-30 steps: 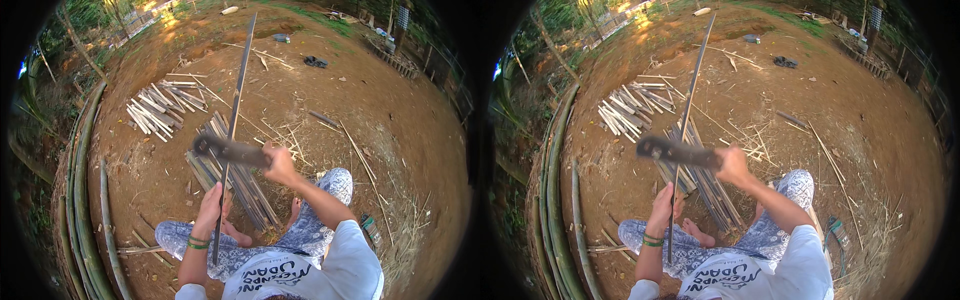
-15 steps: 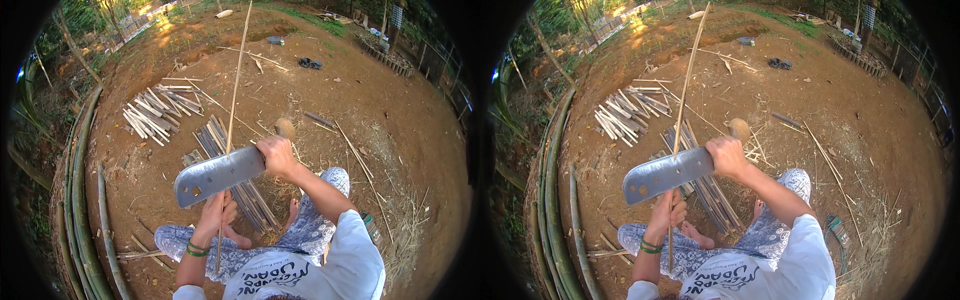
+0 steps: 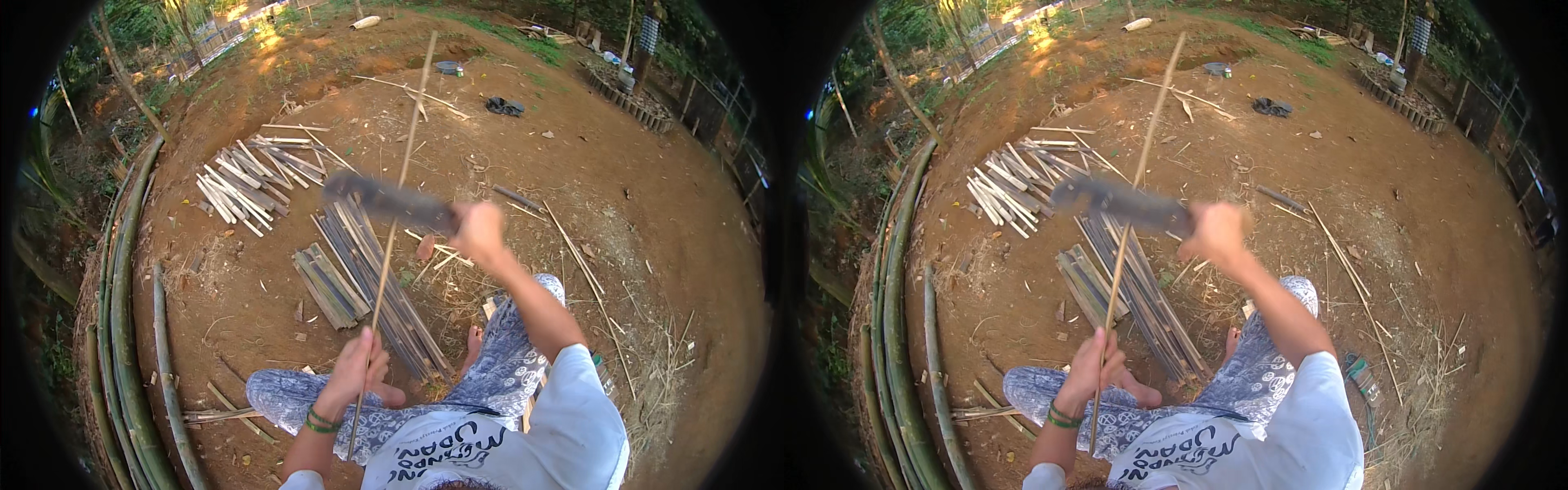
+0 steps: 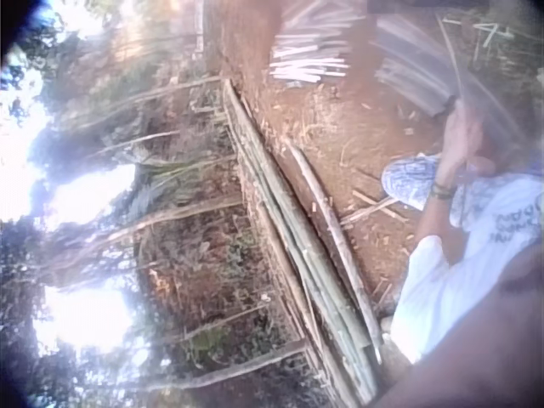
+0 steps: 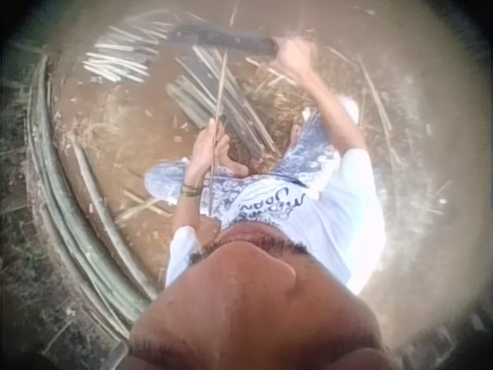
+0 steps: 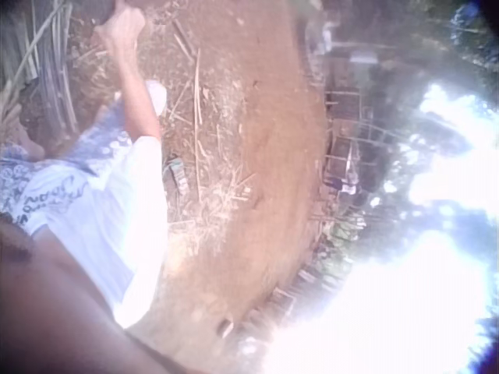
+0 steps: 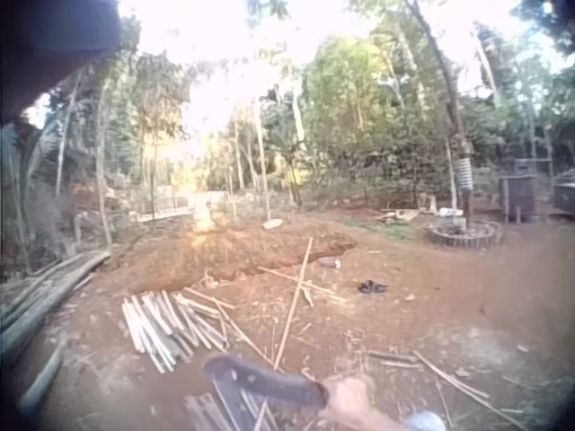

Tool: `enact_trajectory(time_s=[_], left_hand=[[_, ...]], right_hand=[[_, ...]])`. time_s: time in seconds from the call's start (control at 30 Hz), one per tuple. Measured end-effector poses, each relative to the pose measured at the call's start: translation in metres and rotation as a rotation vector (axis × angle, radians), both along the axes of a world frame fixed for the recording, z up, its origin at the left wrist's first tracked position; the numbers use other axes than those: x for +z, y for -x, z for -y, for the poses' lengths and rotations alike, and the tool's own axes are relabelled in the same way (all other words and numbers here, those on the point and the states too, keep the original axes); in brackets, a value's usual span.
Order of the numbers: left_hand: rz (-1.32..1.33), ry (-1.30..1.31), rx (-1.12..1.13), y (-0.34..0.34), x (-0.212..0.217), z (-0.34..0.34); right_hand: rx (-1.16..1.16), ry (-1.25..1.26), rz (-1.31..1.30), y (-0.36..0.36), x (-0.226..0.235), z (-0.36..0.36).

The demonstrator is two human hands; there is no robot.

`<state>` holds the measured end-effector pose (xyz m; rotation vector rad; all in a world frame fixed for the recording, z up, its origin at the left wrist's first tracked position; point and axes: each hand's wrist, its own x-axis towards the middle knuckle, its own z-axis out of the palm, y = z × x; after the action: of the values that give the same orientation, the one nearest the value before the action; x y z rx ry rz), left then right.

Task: The person sits on the ground and uses a machete to split long bamboo poles into thin strips. They hold the bamboo with one hand and strike it with the machete to split it lengthwise, then place the finished strips into a pile.

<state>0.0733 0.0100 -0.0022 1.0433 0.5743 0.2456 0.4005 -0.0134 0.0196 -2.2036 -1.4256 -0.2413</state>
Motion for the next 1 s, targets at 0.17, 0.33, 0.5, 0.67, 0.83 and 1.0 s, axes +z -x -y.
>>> enact_trajectory(time_s=[0.17, 0.33, 0.5, 0.67, 0.83, 1.0], left_hand=[[-0.017, 0.026, 0.050, -0.014, 0.005, -0.007], [-0.079, -0.025, 0.036, -0.005, 0.006, -0.003], [-0.083, 0.003, 0.053, 0.005, 0.000, 0.001], [-0.015, 0.073, 0.012, 0.024, 0.005, 0.006], [-0.046, 0.108, 0.039, 0.047, 0.007, 0.014], [-0.056, 0.231, -0.030, 0.099, -0.004, 0.033]], right_hand=[[0.266, -0.151, -0.036, 0.044, -0.032, 0.006], [0.245, -0.113, 0.009, 0.041, -0.022, 0.009], [0.252, -0.099, 0.050, 0.019, -0.020, -0.005], [0.281, -0.099, 0.062, 0.001, -0.020, -0.015], [0.248, -0.004, 0.123, -0.012, -0.017, -0.029], [0.014, 0.131, 0.055, -0.063, 0.011, -0.039]])
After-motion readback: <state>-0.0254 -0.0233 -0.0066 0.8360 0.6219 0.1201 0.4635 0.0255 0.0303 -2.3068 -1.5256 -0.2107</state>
